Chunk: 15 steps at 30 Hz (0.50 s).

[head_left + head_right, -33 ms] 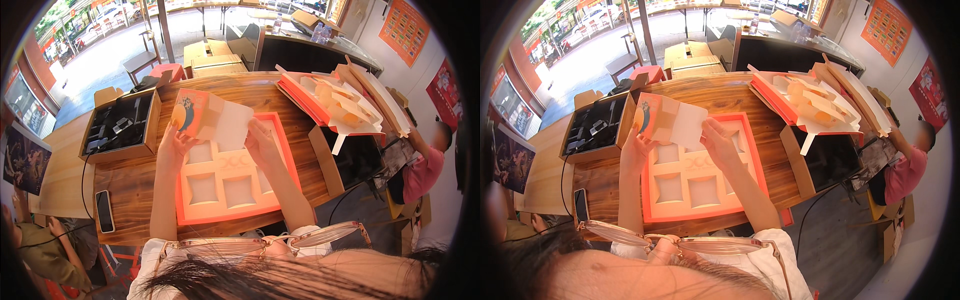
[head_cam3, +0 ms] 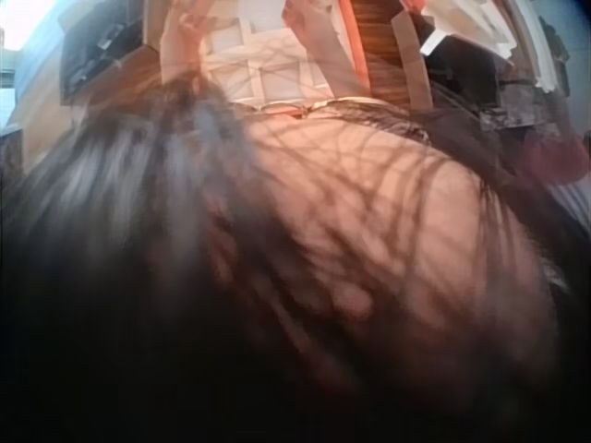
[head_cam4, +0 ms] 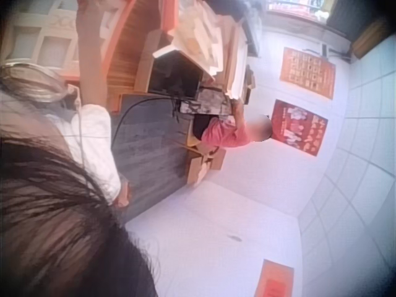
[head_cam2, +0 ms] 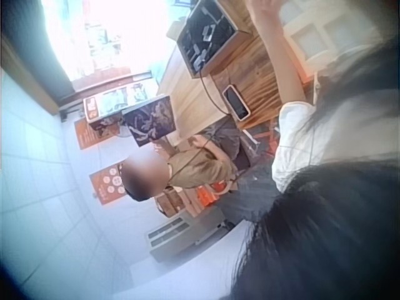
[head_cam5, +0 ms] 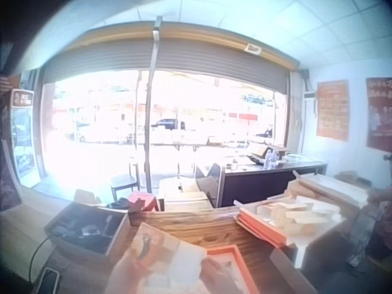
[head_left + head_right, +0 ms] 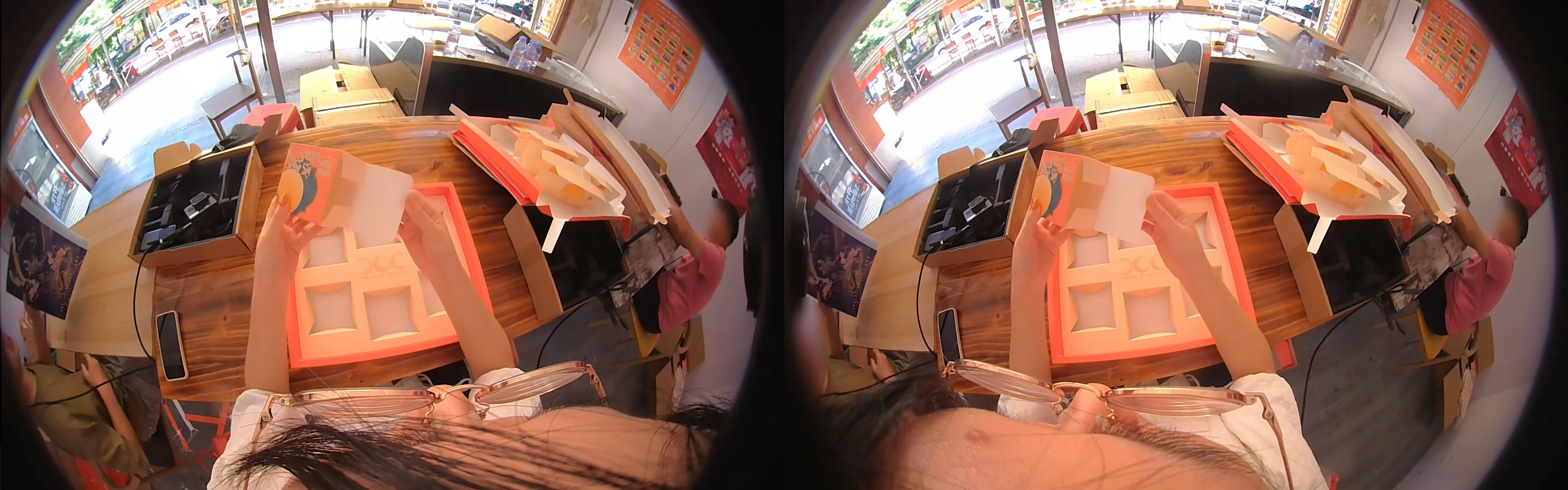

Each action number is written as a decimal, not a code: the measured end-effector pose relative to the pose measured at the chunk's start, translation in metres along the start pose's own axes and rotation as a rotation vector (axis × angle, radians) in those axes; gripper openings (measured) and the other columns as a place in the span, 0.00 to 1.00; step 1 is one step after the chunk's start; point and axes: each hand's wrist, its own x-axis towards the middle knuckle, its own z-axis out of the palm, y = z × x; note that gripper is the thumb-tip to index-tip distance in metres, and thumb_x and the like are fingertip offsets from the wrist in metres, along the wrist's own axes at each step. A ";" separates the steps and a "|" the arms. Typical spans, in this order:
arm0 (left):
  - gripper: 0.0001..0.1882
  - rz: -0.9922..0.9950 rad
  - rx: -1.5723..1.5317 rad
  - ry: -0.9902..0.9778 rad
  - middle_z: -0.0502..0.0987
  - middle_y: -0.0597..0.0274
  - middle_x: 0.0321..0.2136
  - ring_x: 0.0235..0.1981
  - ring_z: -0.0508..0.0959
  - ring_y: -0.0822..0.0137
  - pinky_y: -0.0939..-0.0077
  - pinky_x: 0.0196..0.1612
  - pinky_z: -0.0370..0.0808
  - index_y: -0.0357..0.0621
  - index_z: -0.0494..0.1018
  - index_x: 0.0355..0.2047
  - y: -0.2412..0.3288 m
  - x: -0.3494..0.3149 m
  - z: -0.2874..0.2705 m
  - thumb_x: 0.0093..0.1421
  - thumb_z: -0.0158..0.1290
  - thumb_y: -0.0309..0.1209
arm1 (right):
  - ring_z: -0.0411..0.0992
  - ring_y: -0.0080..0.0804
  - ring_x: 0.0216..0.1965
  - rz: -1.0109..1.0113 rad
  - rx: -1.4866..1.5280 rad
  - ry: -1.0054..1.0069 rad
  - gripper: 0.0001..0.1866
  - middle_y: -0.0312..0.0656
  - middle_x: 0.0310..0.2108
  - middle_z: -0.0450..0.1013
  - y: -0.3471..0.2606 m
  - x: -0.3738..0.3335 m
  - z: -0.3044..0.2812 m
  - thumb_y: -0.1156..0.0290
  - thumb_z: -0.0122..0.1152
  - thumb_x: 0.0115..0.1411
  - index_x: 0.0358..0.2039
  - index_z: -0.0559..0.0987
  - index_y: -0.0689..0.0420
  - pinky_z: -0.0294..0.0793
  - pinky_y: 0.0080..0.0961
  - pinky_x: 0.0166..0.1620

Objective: The person assembles small paper boxes by folding and tucking flaps, then places them into a larger orange tray. The person also handles a white paper insert with cutouts, placing it into the tray.

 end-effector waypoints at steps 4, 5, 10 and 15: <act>0.24 -0.002 -0.016 0.011 0.72 0.65 0.44 0.42 0.76 0.73 0.72 0.46 0.76 0.45 0.64 0.58 -0.002 0.001 -0.002 0.63 0.51 0.38 | 0.71 0.20 0.38 0.003 -0.162 0.026 0.10 0.34 0.38 0.75 0.001 -0.001 0.002 0.66 0.57 0.63 0.42 0.77 0.57 0.68 0.25 0.46; 0.24 -0.001 -0.015 0.012 0.72 0.65 0.43 0.42 0.76 0.73 0.72 0.46 0.76 0.45 0.64 0.58 -0.001 0.001 -0.002 0.63 0.51 0.38 | 0.71 0.20 0.38 0.011 -0.202 0.039 0.11 0.34 0.38 0.75 0.000 -0.003 0.004 0.66 0.58 0.62 0.42 0.77 0.58 0.68 0.24 0.46; 0.23 0.001 -0.009 0.013 0.72 0.66 0.42 0.42 0.76 0.73 0.72 0.46 0.77 0.45 0.64 0.58 0.000 0.000 -0.002 0.64 0.50 0.38 | 0.71 0.21 0.41 0.022 -0.176 -0.060 0.11 0.34 0.40 0.75 -0.001 -0.001 -0.005 0.69 0.57 0.62 0.44 0.77 0.58 0.68 0.22 0.47; 0.23 -0.006 -0.001 0.013 0.72 0.66 0.41 0.41 0.76 0.73 0.71 0.46 0.78 0.45 0.65 0.57 -0.001 0.000 -0.001 0.64 0.50 0.38 | 0.70 0.23 0.39 -0.078 -0.460 0.132 0.12 0.36 0.38 0.74 -0.001 -0.001 0.001 0.68 0.60 0.60 0.43 0.75 0.59 0.67 0.26 0.48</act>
